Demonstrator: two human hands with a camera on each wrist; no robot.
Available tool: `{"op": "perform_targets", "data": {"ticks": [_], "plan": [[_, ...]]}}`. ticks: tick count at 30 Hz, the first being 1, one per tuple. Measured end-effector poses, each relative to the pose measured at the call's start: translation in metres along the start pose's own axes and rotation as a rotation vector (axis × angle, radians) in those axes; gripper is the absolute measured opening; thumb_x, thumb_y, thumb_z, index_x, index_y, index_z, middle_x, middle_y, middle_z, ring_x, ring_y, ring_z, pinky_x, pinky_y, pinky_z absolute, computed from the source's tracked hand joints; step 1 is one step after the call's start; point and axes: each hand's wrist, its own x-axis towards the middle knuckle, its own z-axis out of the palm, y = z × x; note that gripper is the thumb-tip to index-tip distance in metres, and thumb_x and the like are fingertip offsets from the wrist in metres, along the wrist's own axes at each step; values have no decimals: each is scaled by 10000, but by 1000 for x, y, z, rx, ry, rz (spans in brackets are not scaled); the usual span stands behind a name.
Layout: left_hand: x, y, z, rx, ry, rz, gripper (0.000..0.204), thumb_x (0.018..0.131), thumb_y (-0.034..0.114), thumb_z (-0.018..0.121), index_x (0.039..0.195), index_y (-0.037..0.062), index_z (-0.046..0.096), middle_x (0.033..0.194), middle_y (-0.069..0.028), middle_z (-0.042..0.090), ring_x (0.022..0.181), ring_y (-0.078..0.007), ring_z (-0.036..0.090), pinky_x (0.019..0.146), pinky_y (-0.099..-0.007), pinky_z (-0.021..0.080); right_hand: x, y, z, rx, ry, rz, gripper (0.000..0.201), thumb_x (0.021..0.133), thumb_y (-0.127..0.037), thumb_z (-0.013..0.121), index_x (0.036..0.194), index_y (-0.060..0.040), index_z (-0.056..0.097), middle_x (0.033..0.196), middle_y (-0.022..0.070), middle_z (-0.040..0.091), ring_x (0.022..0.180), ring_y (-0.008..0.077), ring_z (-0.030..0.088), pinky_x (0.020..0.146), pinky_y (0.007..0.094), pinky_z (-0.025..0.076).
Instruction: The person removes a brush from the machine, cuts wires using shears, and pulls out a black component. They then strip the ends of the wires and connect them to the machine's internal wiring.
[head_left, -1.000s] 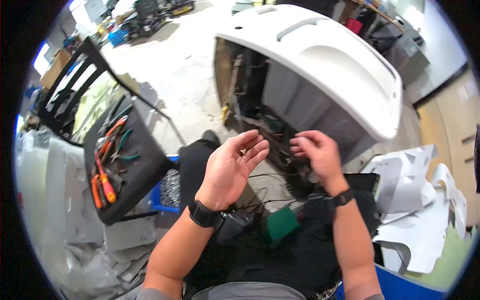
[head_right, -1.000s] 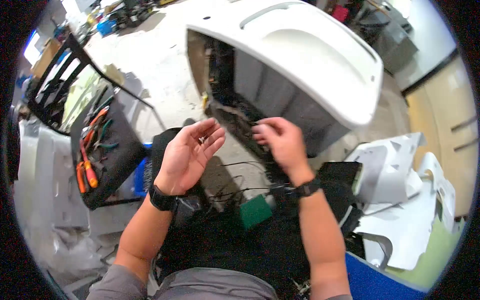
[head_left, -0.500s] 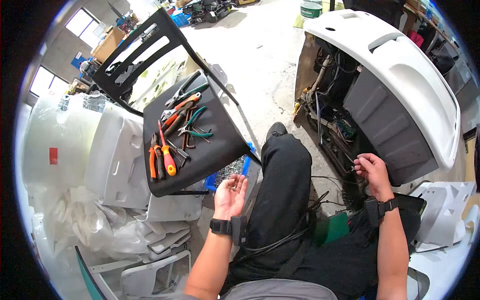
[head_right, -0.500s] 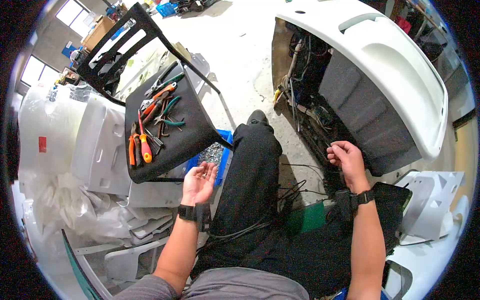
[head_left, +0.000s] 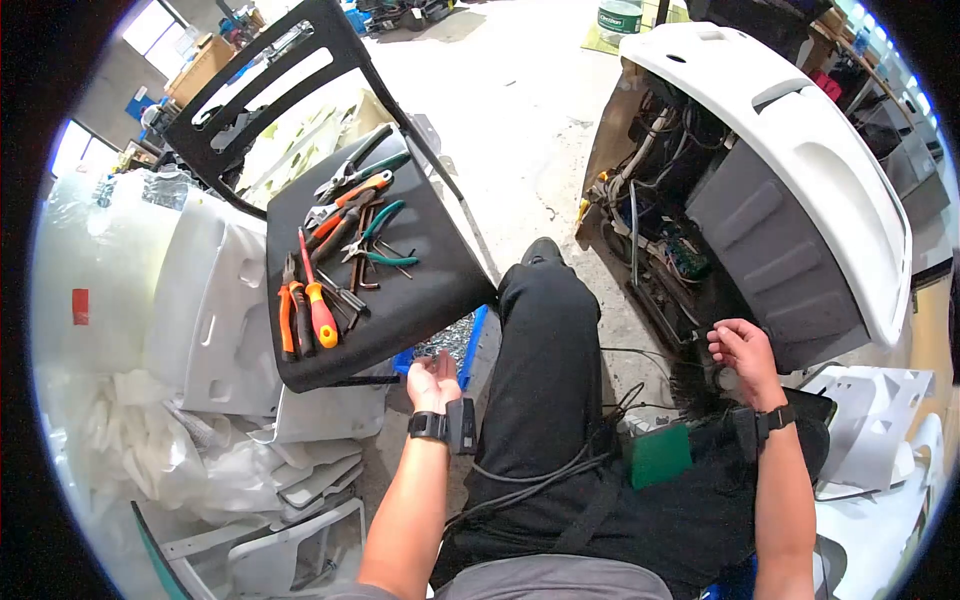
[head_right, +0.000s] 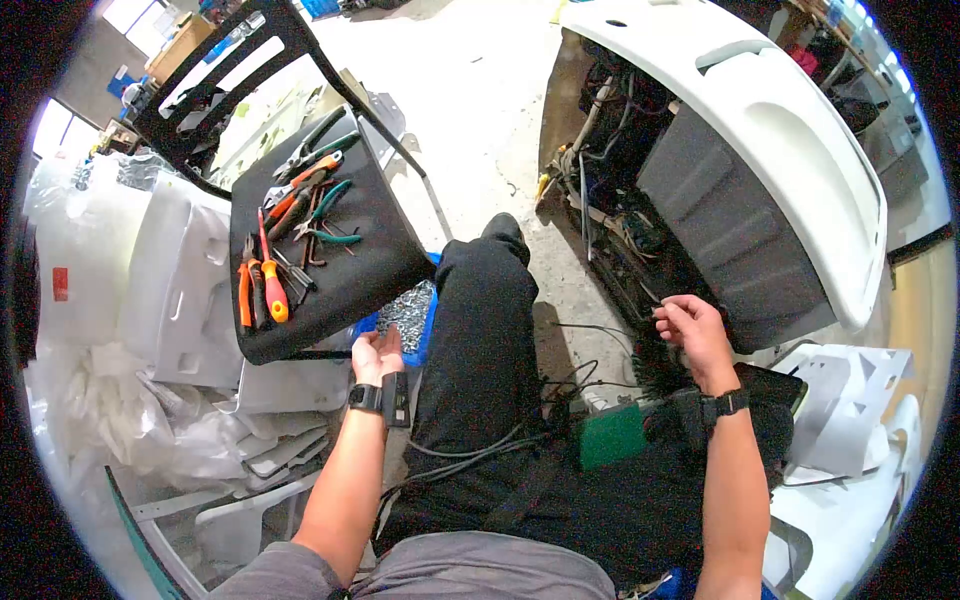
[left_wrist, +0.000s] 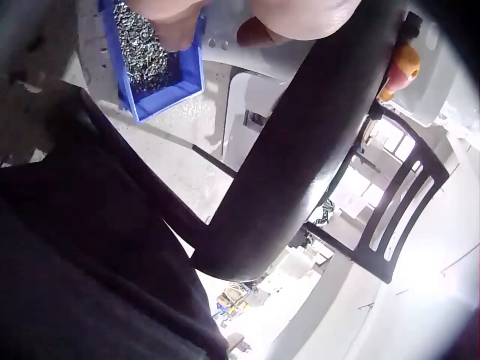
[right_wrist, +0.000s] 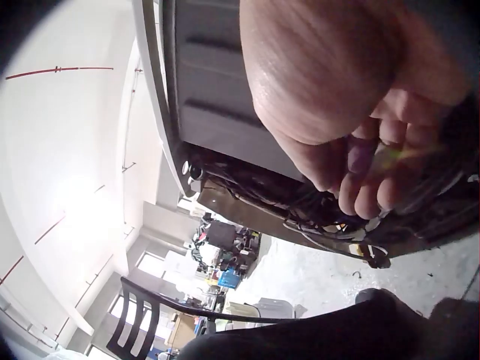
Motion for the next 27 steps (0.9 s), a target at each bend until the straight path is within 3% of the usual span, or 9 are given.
{"op": "perform_targets", "data": {"ticks": [2,6,7,13,18,20,27], "plan": [[-16,-2,-12,82,-218,38,183,745,28,459,924,10,490,841,-109,546,804,-221,574,766,-337,494,2,4,1,19,5,-10,199,863,-151,525,994,-2,547,860,64,605,708,97,560,623,213,466],[-74,-3,-7,201,-248,37,174,726,8,458,886,50,510,782,-31,540,711,-157,532,653,-282,455,12,12,3,82,4,12,211,863,-151,527,1002,6,545,863,70,609,720,100,568,635,222,472],[-83,0,-6,202,-375,35,184,724,5,463,889,69,515,775,-20,537,660,-143,503,620,-271,428,15,15,4,106,-35,2,219,861,-152,529,1006,13,544,867,75,612,726,106,572,641,227,474],[-163,-6,56,331,-688,179,200,801,40,464,998,58,492,853,-9,526,667,-96,497,624,-234,435,28,42,2,176,-43,8,238,849,-151,547,997,35,546,852,94,618,711,126,581,627,244,476],[-204,-51,112,423,-917,149,222,796,30,468,1015,2,476,852,-49,492,697,-126,465,645,-256,406,38,80,11,209,-58,94,176,832,-135,545,901,24,579,799,79,616,675,124,581,578,240,478],[-214,-75,134,441,-1028,86,238,796,35,472,1030,-14,478,868,-58,495,701,-127,467,649,-255,412,41,94,14,146,-70,185,191,848,-135,547,938,33,561,821,95,609,692,123,581,590,228,485],[-232,-148,207,544,-1125,99,235,807,49,480,1036,-3,477,882,-44,510,707,-113,468,661,-240,413,57,134,20,128,-51,302,196,826,-144,542,898,33,583,775,70,621,631,113,577,551,236,486]]}}
